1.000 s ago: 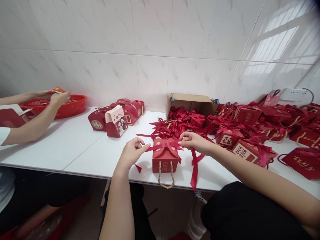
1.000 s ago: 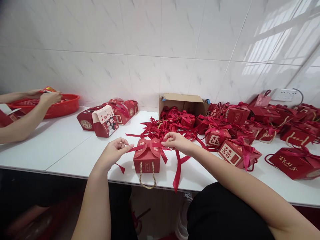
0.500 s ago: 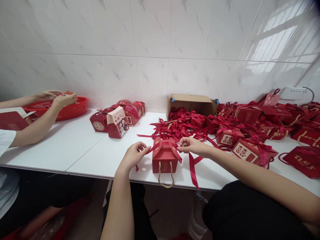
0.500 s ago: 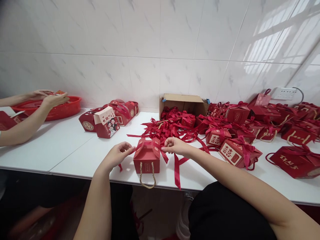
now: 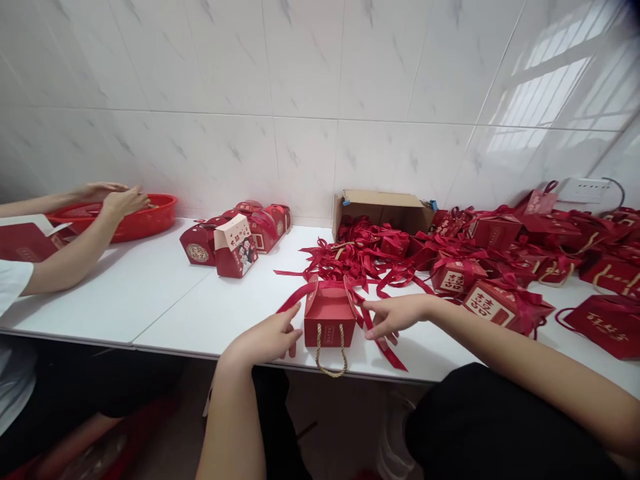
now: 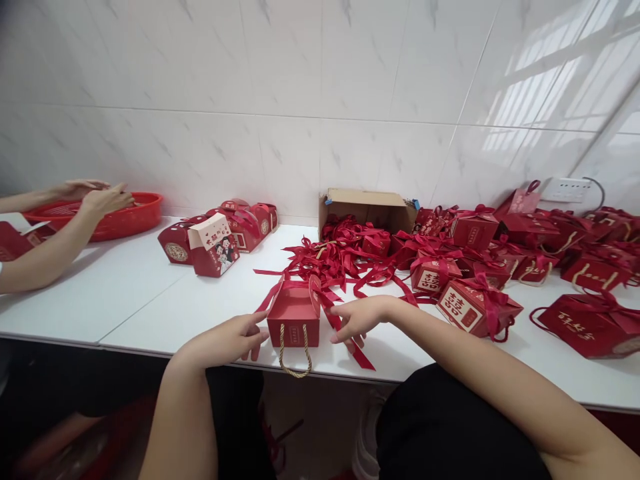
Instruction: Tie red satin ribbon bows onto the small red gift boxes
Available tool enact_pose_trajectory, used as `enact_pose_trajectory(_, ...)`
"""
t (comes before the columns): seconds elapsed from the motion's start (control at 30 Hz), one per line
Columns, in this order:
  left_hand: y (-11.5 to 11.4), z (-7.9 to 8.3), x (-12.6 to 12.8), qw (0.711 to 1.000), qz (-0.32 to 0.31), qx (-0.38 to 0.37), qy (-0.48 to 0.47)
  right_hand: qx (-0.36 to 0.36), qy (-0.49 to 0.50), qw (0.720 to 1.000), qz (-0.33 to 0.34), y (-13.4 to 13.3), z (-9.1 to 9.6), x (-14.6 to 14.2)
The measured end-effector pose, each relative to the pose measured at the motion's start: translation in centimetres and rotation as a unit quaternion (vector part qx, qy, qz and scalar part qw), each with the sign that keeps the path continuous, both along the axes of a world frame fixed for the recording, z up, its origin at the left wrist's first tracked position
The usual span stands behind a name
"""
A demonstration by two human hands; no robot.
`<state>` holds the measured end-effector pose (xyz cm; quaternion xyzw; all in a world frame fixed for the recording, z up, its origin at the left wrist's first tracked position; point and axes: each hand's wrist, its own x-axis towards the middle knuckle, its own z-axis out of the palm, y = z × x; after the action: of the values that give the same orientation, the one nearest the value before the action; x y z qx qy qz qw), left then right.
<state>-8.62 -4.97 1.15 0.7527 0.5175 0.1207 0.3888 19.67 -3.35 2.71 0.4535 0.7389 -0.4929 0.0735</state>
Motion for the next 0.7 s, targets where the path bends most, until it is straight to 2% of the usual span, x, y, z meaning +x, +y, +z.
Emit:
enact_pose_trajectory(0.1, 0.8, -0.2, -0.4, 0.993, 0.081, 0.009, -0.087, 0.000, 0.101, 0.988, -0.114, 0.5, -0.5, 0.6)
enact_pose_trajectory(0.17, 1.3, 0.2, -0.8, 0.968, 0.141, 0.025, -0.207, 0.000, 0.222, 0.949, -0.225, 1.0, -0.5, 0.8)
enact_pose_trajectory(0.23, 1.7, 0.5, -0.7, 0.915, 0.202, 0.028, -0.349, -0.009, 0.342, 0.885, -0.317, 1.5, -0.3, 0.7)
enact_pose_trajectory(0.3, 2.3, 0.6, -0.2, 0.846, 0.250, 0.030, -0.469, -0.018, 0.436, 0.811, -0.390, 2.0, 0.0, 0.3)
enact_pose_trajectory(0.37, 2.9, 0.5, 0.6, 0.784, 0.286, 0.038, -0.549, -0.001, 0.488, 0.752, -0.444, 2.2, 0.3, 0.0)
enact_pose_trajectory(0.4, 3.2, 0.3, 0.9, 0.760, 0.298, 0.041, -0.576, 0.018, 0.500, 0.732, -0.463, 2.3, 0.4, -0.1)
enact_pose_trajectory(0.47, 3.7, 0.1, 1.4, 0.724, 0.321, 0.049, -0.609, 0.065, 0.511, 0.708, -0.483, 2.4, 0.6, 0.0)
enact_pose_trajectory(0.53, 3.9, 0.1, 1.5, 0.703, 0.345, 0.072, -0.618, 0.105, 0.524, 0.689, -0.490, 2.4, 0.9, 0.2)
enact_pose_trajectory(0.63, 4.0, 0.8, 1.4, 0.694, 0.371, 0.128, -0.603, 0.138, 0.542, 0.664, -0.497, 2.2, 1.6, 0.5)
enact_pose_trajectory(0.7, 3.9, 1.7, 1.3, 0.700, 0.374, 0.165, -0.585, 0.160, 0.541, 0.668, -0.486, 1.9, 2.2, 0.5)
